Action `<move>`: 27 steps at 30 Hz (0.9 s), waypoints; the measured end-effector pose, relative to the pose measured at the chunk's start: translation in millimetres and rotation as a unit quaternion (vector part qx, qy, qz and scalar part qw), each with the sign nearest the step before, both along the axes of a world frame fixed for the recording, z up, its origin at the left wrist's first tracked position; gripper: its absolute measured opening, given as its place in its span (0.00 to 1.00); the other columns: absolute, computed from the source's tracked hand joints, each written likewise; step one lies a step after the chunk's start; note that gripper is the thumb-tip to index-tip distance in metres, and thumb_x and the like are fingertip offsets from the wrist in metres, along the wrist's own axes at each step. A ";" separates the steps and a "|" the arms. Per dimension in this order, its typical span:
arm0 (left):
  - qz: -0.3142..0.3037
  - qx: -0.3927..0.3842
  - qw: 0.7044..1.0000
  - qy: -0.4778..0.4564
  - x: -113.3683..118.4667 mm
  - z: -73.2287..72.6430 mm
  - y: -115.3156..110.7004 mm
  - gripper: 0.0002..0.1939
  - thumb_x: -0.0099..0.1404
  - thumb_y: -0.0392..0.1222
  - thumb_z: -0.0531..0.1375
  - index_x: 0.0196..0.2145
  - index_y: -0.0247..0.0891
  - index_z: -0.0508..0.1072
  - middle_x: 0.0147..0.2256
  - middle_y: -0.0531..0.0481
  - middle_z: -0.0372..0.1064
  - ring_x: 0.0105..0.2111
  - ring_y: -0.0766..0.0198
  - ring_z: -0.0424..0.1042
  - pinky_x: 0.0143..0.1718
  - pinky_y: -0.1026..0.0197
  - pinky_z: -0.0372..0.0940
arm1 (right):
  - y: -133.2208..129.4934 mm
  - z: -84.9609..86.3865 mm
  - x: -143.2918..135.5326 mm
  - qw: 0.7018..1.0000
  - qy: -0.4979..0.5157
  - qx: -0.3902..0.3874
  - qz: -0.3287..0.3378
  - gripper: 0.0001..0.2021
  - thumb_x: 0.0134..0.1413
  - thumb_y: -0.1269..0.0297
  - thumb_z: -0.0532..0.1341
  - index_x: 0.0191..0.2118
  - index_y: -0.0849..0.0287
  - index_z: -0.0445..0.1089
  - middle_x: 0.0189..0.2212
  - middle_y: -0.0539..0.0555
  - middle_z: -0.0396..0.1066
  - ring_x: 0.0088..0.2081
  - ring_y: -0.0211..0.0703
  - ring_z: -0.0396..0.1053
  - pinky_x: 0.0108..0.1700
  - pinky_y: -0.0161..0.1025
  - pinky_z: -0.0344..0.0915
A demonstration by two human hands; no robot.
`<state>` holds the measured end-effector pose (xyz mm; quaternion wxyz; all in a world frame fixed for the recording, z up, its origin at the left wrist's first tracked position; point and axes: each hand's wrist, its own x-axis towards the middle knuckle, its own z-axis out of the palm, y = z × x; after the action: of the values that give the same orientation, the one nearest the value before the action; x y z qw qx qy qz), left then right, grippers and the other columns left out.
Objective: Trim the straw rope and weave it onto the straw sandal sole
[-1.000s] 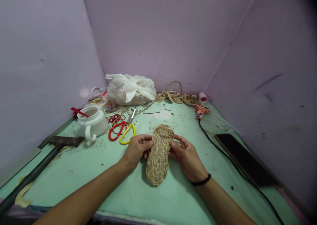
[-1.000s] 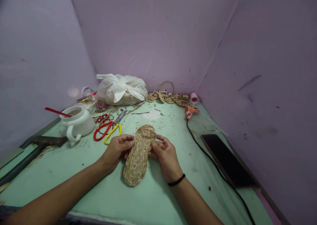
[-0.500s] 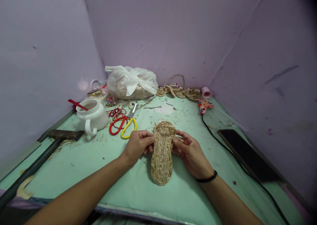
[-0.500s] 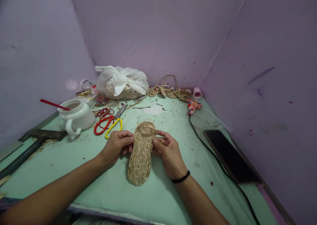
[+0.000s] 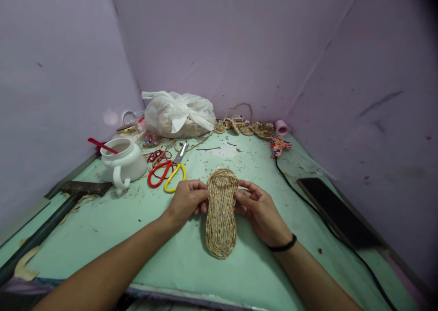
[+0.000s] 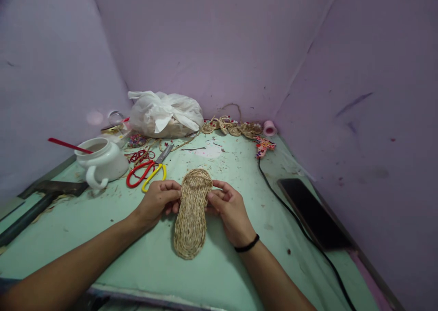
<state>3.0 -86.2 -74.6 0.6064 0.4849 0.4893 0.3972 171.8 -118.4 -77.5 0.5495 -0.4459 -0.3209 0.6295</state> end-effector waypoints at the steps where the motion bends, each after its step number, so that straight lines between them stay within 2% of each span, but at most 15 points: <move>1: 0.001 -0.002 1.000 0.001 0.3 -0.1 0.1 0.02 0.45 0.35 0.57 0.19 0.33 0.67 0.11 0.56 0.63 0.10 0.73 0.59 0.08 0.73 0.47 | 0.1 0.8 0.0 1.000 0.001 0.000 0.000 0.19 0.33 0.65 0.68 0.37 0.59 0.65 0.25 0.50 0.71 0.26 0.38 0.68 0.28 0.37 0.66; 8: 0.016 -0.007 1.000 -0.008 0.7 -4.4 1.7 0.04 0.47 0.38 0.57 0.21 0.33 0.67 0.10 0.57 0.60 0.09 0.74 0.57 0.08 0.73 0.47 | 0.9 5.4 0.3 1.000 0.029 0.010 -0.008 0.22 0.30 0.67 0.69 0.37 0.59 0.66 0.26 0.50 0.72 0.29 0.40 0.69 0.33 0.38 0.65; 17: 0.004 0.000 1.000 0.007 0.9 -4.1 0.2 0.05 0.49 0.38 0.57 0.21 0.33 0.68 0.09 0.56 0.61 0.09 0.75 0.55 0.09 0.72 0.47 | 2.0 1.2 1.2 0.999 0.019 -0.018 -0.032 0.21 0.30 0.68 0.69 0.35 0.60 0.63 0.20 0.46 0.68 0.24 0.38 0.68 0.30 0.40 0.66; 27: 0.000 -0.003 1.000 0.009 0.8 -2.8 0.5 0.06 0.48 0.40 0.58 0.21 0.33 0.68 0.09 0.56 0.61 0.09 0.74 0.55 0.09 0.72 0.47 | 1.6 3.7 0.4 0.999 0.008 -0.010 -0.046 0.20 0.28 0.68 0.69 0.33 0.60 0.63 0.20 0.47 0.70 0.24 0.39 0.68 0.28 0.39 0.66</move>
<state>3.8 -85.7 -77.5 0.6033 0.4868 0.4958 0.3915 172.2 -116.8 -73.8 0.5759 -0.4608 -0.2889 0.6103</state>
